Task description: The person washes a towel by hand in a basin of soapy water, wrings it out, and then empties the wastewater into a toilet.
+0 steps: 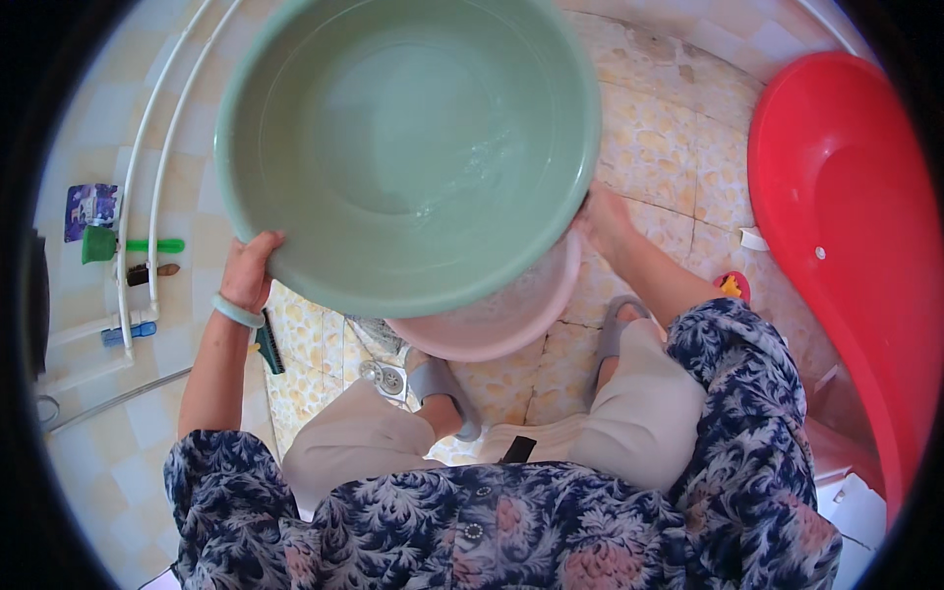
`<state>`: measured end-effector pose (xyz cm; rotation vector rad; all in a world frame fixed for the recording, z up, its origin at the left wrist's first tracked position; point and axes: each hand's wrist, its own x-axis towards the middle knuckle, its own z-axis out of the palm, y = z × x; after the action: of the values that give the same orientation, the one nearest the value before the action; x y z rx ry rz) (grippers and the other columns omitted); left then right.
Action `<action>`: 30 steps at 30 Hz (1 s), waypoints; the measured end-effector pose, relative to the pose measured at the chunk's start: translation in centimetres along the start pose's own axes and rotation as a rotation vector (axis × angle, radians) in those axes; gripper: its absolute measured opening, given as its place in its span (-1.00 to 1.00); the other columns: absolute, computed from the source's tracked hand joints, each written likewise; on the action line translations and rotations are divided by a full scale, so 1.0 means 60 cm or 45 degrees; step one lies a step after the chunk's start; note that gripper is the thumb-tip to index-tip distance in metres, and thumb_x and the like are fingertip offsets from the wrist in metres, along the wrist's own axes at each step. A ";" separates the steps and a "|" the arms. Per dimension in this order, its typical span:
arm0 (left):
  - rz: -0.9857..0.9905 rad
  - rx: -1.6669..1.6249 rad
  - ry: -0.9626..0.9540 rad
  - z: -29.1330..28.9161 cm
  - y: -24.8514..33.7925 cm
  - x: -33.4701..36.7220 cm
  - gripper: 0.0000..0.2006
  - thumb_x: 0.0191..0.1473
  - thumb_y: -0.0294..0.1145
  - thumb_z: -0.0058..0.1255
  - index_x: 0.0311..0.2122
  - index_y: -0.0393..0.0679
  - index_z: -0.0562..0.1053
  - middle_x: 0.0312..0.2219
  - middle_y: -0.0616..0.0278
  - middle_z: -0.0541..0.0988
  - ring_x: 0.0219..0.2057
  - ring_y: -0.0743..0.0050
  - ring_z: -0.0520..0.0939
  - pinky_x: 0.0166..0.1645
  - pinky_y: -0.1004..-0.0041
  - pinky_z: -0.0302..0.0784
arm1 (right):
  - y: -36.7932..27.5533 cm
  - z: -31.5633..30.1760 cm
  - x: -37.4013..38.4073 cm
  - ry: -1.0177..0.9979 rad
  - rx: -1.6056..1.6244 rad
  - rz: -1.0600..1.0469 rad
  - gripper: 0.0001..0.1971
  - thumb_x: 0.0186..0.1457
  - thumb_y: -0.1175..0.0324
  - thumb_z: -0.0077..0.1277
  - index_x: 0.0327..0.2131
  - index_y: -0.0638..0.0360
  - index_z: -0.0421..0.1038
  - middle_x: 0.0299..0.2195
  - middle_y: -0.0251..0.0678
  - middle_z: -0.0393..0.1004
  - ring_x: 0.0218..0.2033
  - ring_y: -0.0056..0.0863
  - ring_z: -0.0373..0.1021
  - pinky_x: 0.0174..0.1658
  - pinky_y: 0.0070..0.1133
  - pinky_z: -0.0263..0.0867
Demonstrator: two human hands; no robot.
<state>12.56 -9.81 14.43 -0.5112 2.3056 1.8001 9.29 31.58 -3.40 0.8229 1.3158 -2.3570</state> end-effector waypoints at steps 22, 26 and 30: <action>0.851 0.868 0.493 0.012 0.098 -0.168 -0.90 -0.08 -0.51 -0.06 -0.48 -0.35 0.38 -0.69 0.11 0.41 -0.65 0.51 0.37 -0.53 0.47 0.29 | 0.177 0.171 0.071 -0.468 -0.971 0.271 -0.77 0.08 0.22 -0.13 -0.53 0.15 0.28 -0.71 -0.35 0.26 -0.77 -0.57 0.19 -0.75 -0.59 0.11; 0.780 0.948 0.466 0.037 0.100 -0.187 -0.91 -0.08 -0.54 -0.05 -0.48 -0.36 0.39 -0.71 0.08 0.41 -0.69 0.51 0.37 -0.55 0.45 0.30 | 0.169 0.151 0.077 -0.642 -1.069 0.096 -0.66 0.07 0.12 -0.12 -0.65 0.10 0.23 -0.78 -0.38 0.20 -0.80 -0.60 0.14 -0.77 -0.61 0.06; 0.858 0.903 0.454 0.044 0.111 -0.204 -0.78 -0.13 -0.64 -0.08 -0.28 -0.37 0.44 -0.54 0.02 0.53 -0.56 0.46 0.51 -0.42 0.51 0.41 | 0.171 0.157 0.101 -0.643 -1.427 0.170 -0.72 0.11 0.13 -0.23 -0.44 0.14 0.31 -0.51 -0.26 0.35 -0.54 -0.45 0.30 -0.51 -0.52 0.25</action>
<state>21.23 -3.85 23.94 0.0956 3.4034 0.9373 6.87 18.20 -10.17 -0.0380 1.8680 -1.2116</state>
